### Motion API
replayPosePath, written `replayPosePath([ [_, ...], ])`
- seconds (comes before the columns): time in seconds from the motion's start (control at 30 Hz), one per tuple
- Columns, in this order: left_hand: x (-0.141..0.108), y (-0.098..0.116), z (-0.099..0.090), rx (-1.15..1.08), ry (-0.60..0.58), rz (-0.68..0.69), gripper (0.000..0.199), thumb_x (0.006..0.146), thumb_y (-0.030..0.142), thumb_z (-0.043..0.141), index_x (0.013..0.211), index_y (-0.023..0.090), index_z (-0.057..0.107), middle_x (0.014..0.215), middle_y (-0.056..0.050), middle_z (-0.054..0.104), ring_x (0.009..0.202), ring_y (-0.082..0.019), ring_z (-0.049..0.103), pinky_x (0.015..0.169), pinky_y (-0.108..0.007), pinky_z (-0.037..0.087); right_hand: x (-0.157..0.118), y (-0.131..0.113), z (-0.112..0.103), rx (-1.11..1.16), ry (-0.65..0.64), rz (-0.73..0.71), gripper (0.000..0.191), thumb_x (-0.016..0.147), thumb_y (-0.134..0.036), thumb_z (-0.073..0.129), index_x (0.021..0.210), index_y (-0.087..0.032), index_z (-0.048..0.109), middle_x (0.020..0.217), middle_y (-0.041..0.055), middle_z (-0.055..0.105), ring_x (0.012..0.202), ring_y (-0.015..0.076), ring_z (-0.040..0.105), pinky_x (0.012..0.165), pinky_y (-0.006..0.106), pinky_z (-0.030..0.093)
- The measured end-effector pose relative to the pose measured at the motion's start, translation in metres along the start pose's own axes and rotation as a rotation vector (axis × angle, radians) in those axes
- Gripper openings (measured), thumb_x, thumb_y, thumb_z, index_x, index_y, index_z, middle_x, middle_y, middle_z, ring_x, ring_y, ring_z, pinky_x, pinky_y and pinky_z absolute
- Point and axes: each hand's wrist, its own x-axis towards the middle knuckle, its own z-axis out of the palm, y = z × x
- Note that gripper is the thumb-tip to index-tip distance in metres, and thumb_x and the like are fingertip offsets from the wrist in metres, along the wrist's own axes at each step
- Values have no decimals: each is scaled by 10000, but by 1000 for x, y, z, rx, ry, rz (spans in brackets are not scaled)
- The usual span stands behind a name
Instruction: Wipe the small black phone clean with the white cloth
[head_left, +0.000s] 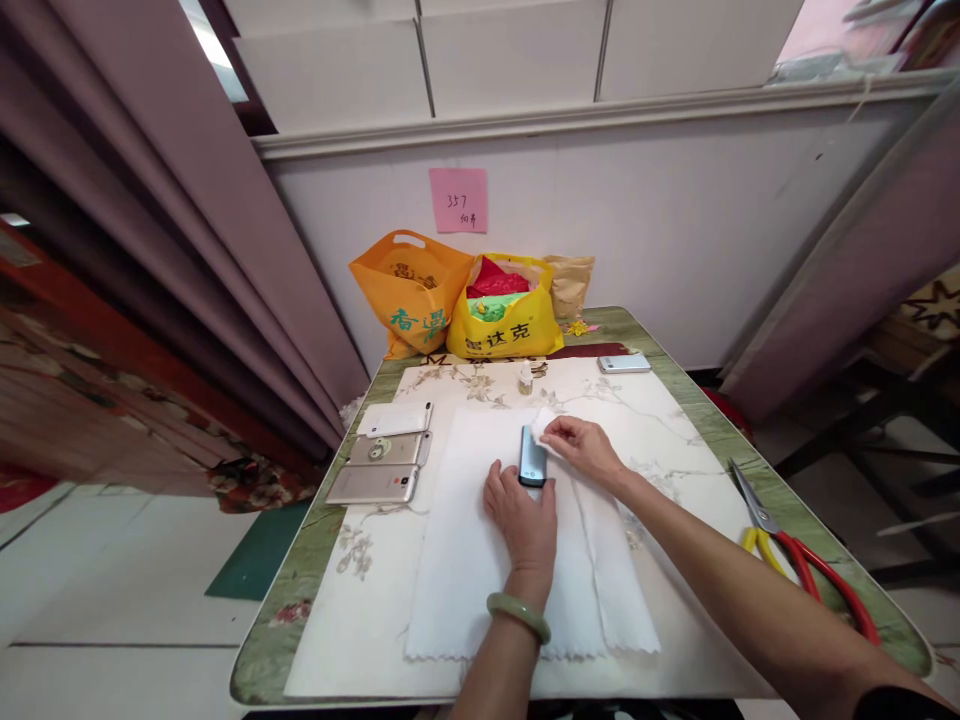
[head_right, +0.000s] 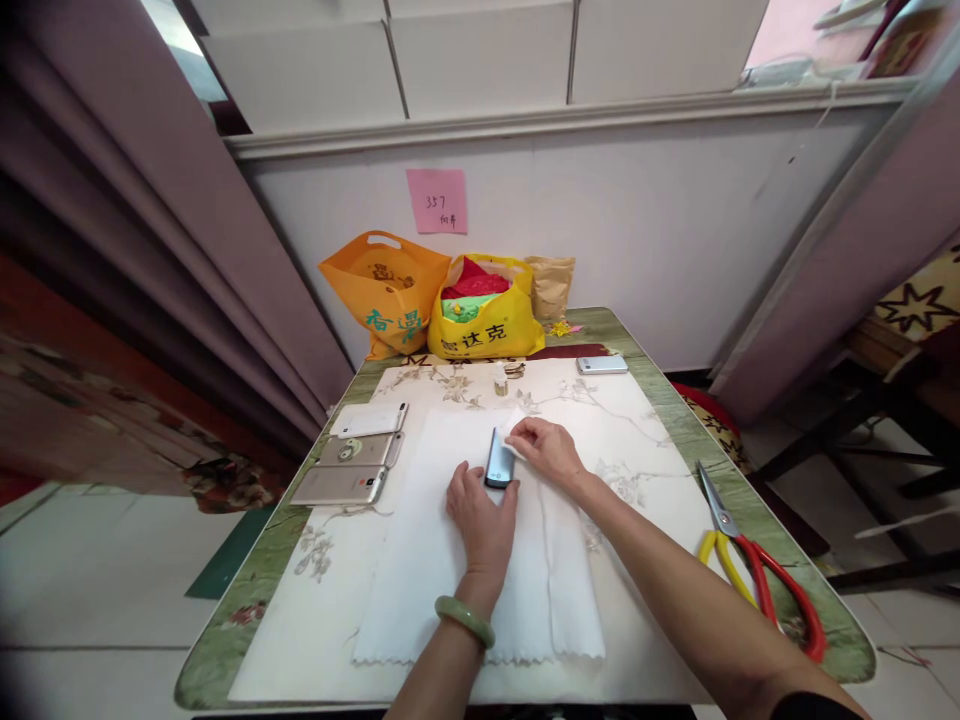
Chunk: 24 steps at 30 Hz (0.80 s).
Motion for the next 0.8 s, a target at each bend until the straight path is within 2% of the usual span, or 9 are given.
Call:
replayPosePath([
  [0.07,-1,2,-1,44,-15,1,374,759,289,671,1061,149,501,1316,-177,470,1254,-333,416,1018,-503,329,-5,-5,9,-85,-115,-1,217,769,-456,663,797,-243,688,727,-23,675,655,133,576,602,230,379],
  [0.13,-1,3,-3,73,-31,14,321,769,253,653,1035,159,500,1320,-173,467,1255,-328,416,1022,-504,320,-4,-6,18,-163,-160,39,228,718,-472,720,770,-251,688,720,-30,672,647,128,577,578,230,349],
  [0.3,0,7,-5,109,-54,39,229,797,237,620,976,173,492,1292,-150,493,1228,-305,432,1014,-486,325,30,-4,23,-318,27,261,306,757,-550,682,733,-245,669,707,-15,671,667,142,579,582,251,301],
  [0.4,0,7,-6,124,-53,42,251,804,241,614,1005,165,485,1284,-152,498,1225,-299,432,1018,-475,326,44,-7,21,-391,92,280,278,787,-510,670,728,-239,661,715,-9,680,684,149,582,624,263,300],
  [0.47,-1,6,-5,119,-49,46,255,805,237,611,1012,162,484,1281,-151,498,1226,-298,432,1024,-470,323,35,-10,20,-409,83,209,254,803,-478,665,718,-239,657,699,-20,677,670,141,578,642,264,299],
  [0.57,0,5,-5,102,-51,50,250,796,224,612,1004,161,489,1281,-152,498,1230,-298,433,1036,-471,312,4,-13,21,-343,-54,80,251,793,-472,678,687,-246,657,641,-43,658,613,120,564,631,254,304],
  [0.67,1,6,-4,93,-59,38,253,781,200,614,1000,167,493,1277,-151,505,1245,-298,426,1044,-478,300,-18,-13,21,-292,-160,74,261,771,-499,692,687,-253,668,619,-45,655,592,121,568,604,250,309],
  [0.73,2,7,-3,95,-64,24,257,777,207,620,997,169,494,1276,-150,508,1250,-300,424,1044,-484,296,-14,-12,22,-309,-139,130,273,754,-518,702,684,-255,673,629,-37,664,605,130,576,594,253,306],
  [0.8,2,7,-3,96,-68,15,255,776,222,628,988,170,495,1274,-148,508,1244,-302,428,1041,-487,295,5,-12,23,-348,-68,196,283,753,-529,699,684,-256,674,654,-27,677,637,142,588,604,261,305],
])
